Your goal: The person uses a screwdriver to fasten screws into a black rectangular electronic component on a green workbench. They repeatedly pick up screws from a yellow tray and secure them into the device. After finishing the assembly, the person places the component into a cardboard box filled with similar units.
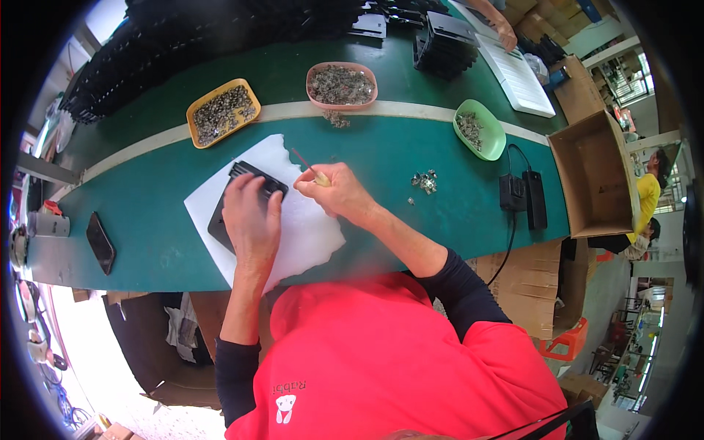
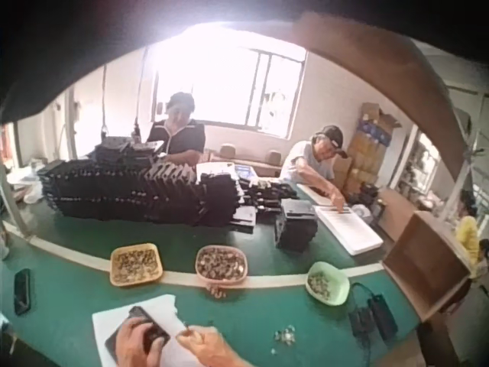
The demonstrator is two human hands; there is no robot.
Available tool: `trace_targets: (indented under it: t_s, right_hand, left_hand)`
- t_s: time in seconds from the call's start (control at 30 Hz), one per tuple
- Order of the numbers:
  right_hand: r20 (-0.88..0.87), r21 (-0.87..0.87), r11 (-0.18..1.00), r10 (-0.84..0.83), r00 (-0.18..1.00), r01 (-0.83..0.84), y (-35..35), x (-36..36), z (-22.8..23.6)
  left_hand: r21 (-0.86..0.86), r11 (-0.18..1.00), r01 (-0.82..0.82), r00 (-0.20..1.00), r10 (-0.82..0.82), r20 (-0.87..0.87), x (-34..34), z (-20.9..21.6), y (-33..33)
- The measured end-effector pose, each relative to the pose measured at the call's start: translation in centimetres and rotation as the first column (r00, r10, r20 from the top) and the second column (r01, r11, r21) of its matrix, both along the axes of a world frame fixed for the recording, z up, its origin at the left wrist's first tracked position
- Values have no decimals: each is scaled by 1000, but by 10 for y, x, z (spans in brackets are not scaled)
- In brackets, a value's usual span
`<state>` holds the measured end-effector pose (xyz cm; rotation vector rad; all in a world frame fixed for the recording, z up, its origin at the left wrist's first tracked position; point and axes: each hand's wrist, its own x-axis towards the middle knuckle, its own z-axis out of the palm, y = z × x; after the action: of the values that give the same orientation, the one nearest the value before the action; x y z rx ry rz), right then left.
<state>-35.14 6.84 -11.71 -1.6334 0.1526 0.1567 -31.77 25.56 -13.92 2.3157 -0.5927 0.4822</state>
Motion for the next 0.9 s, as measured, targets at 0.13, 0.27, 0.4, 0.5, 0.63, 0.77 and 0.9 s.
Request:
trace_targets:
  t_s: [0.13,0.27,0.4,0.5,0.63,0.77,0.9]
  right_hand:
    - [295,-57,998,-7,955,25,19,-10,-16]
    - [539,-247,966,71,839,77,30,-16,0]
    - [553,-116,981,-64,831,153,22,-18,8]
    - [726,-240,916,-49,686,320,16,-9,15]
    - [639,-87,939,-204,741,334,3,14,19]
    - [162,598,795,-248,955,105,-24,31,50]
    - [-6,703,700,-168,986,123,-51,57,46]
  left_hand:
    - [-493,863,-111,991,61,-115,12,53,-20]
    - [-711,689,-140,980,-8,-201,30,85,-35]
    - [-789,603,-118,983,-40,-177,45,92,-50]
    - [-715,682,-155,987,71,-146,62,90,-65]
    - [-761,641,-103,989,-12,-145,79,98,-81]
    - [-903,428,-27,953,-262,-153,91,119,-87]
    - [-945,323,43,910,-403,-96,104,127,-92]
